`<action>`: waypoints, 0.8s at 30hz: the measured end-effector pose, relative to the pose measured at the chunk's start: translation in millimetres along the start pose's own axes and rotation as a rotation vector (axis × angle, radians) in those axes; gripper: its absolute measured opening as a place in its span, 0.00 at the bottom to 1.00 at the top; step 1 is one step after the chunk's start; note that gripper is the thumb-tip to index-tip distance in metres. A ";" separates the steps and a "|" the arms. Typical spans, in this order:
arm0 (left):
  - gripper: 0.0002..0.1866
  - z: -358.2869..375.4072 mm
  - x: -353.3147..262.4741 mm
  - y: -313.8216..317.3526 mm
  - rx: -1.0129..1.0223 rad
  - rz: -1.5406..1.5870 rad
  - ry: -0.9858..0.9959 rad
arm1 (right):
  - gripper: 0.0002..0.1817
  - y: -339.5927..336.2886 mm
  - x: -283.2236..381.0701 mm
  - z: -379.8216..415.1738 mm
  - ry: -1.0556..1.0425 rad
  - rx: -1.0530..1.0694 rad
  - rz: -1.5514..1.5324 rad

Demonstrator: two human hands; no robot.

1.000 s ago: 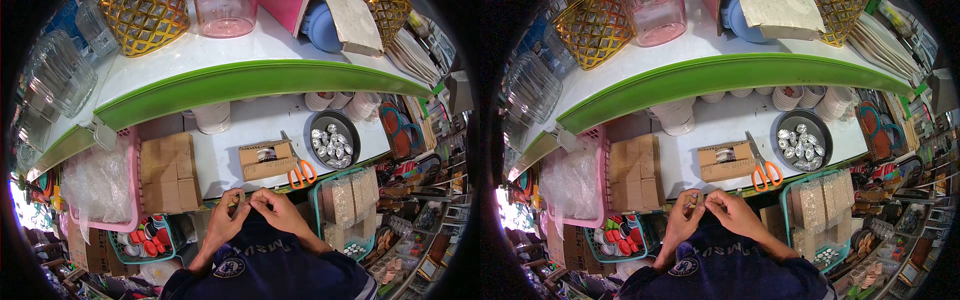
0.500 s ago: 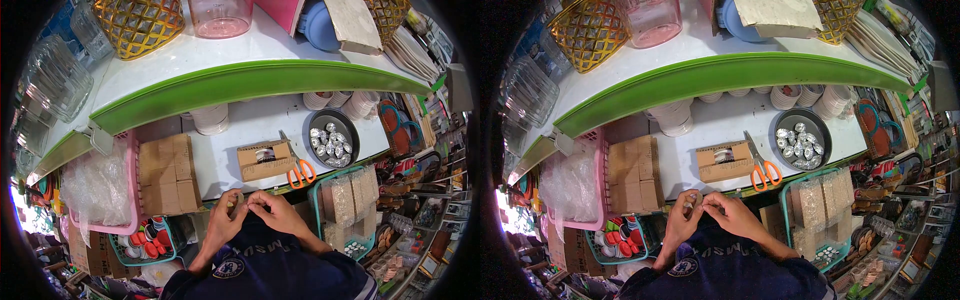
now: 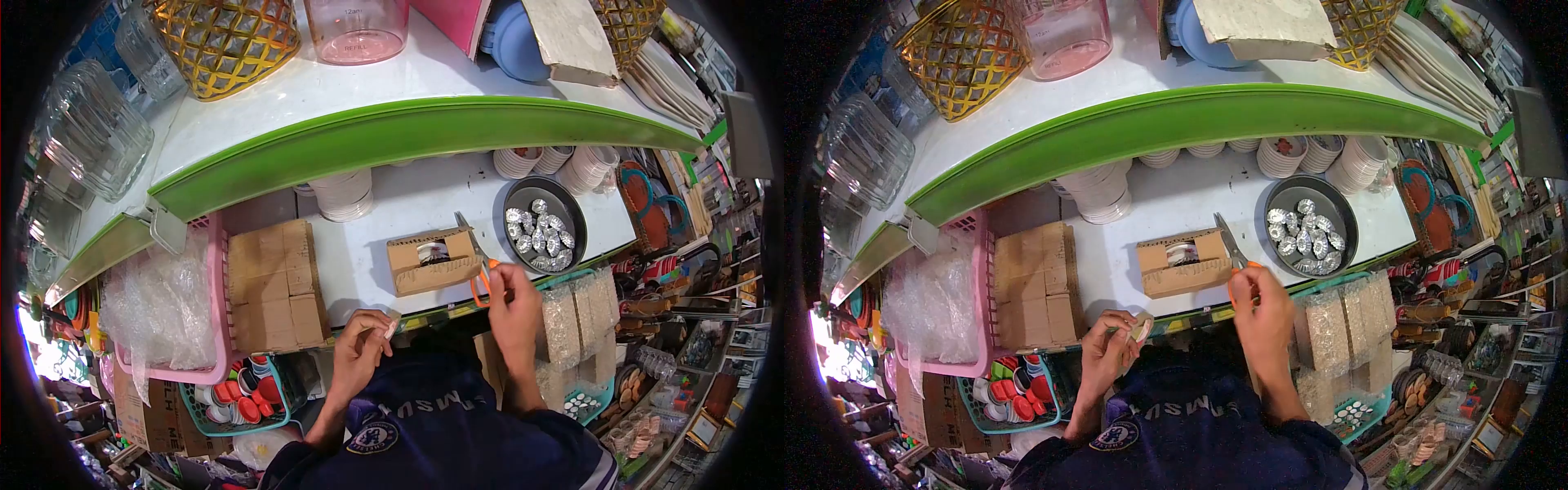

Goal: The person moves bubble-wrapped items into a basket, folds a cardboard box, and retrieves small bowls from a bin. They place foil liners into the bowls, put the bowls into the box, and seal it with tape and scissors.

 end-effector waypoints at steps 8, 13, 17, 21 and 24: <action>0.05 -2.9 -4.3 -0.8 -0.026 -0.147 0.043 | 0.21 6.4 -34.3 -16.2 -0.075 -0.048 0.643; 0.05 -6.1 -6.8 -4.0 -0.052 -0.131 0.043 | 0.24 -0.4 -33.1 -18.6 0.080 0.030 0.515; 0.06 -7.6 -7.7 -5.1 -0.070 -0.130 0.040 | 0.27 -1.5 -29.4 -16.1 0.067 0.028 0.494; 0.05 -8.4 -6.6 -7.6 -0.059 -0.143 0.048 | 0.25 -12.7 -13.4 -19.5 0.298 0.216 0.446; 0.05 -9.4 -4.4 -9.0 -0.045 -0.134 0.076 | 0.22 -14.4 -31.8 -22.9 0.222 0.268 0.343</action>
Point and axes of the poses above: each hand's wrist, its own z-axis away from the middle knuckle, its own y-axis out of the palm, x = y × z, the point moved 1 cm from there along -z, towards the middle knuckle, and after that the axes turned 13 degrees about y, right-handed, at the moved point
